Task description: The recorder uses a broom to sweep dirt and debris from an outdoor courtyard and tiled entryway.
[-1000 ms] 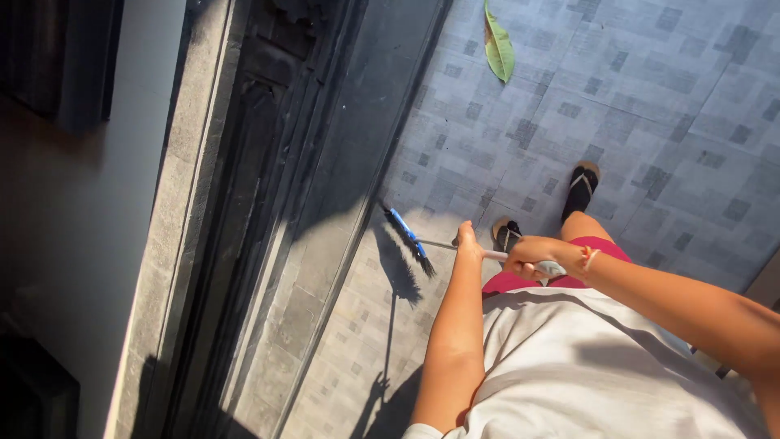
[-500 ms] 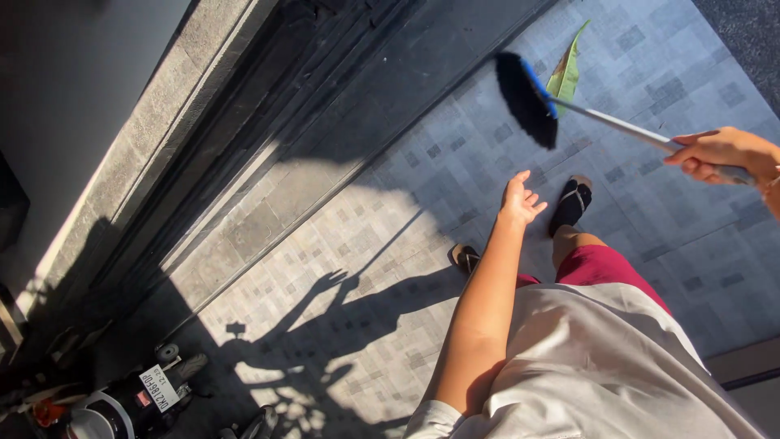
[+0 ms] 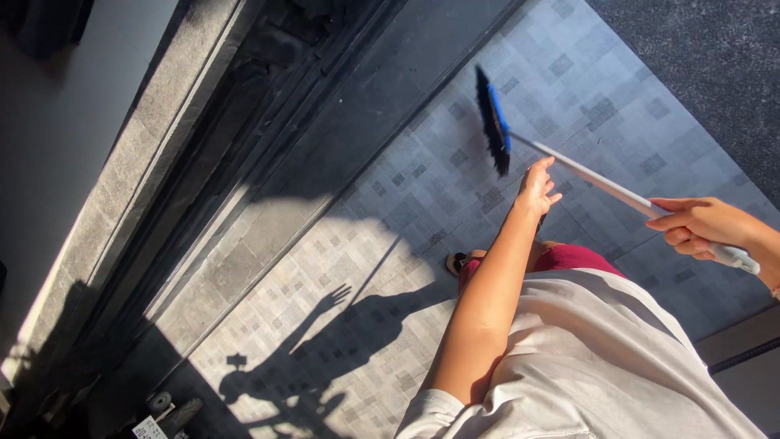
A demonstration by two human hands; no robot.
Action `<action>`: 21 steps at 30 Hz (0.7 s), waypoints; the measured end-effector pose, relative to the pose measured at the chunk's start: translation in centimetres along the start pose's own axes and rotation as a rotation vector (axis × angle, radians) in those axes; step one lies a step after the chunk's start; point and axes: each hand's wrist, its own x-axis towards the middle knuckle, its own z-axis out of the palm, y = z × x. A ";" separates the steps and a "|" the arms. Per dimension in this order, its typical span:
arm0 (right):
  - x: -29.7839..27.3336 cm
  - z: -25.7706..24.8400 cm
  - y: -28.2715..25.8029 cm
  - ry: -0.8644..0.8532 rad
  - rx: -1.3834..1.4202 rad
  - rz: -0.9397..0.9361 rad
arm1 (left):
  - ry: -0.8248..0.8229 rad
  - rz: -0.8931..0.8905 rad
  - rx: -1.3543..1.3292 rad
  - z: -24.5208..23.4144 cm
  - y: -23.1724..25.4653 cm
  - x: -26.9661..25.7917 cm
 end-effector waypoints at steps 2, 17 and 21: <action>-0.9 -0.1 -0.9 -0.054 -0.046 0.109 | 0.031 -0.070 0.049 1.6 -1.2 0.3; 6.5 9.5 -12.4 0.273 -0.461 -0.168 | -0.133 0.456 0.837 1.8 4.9 -2.5; -1.1 13.3 -18.5 0.095 -0.196 -0.196 | -0.093 1.157 1.139 0.4 12.4 -5.3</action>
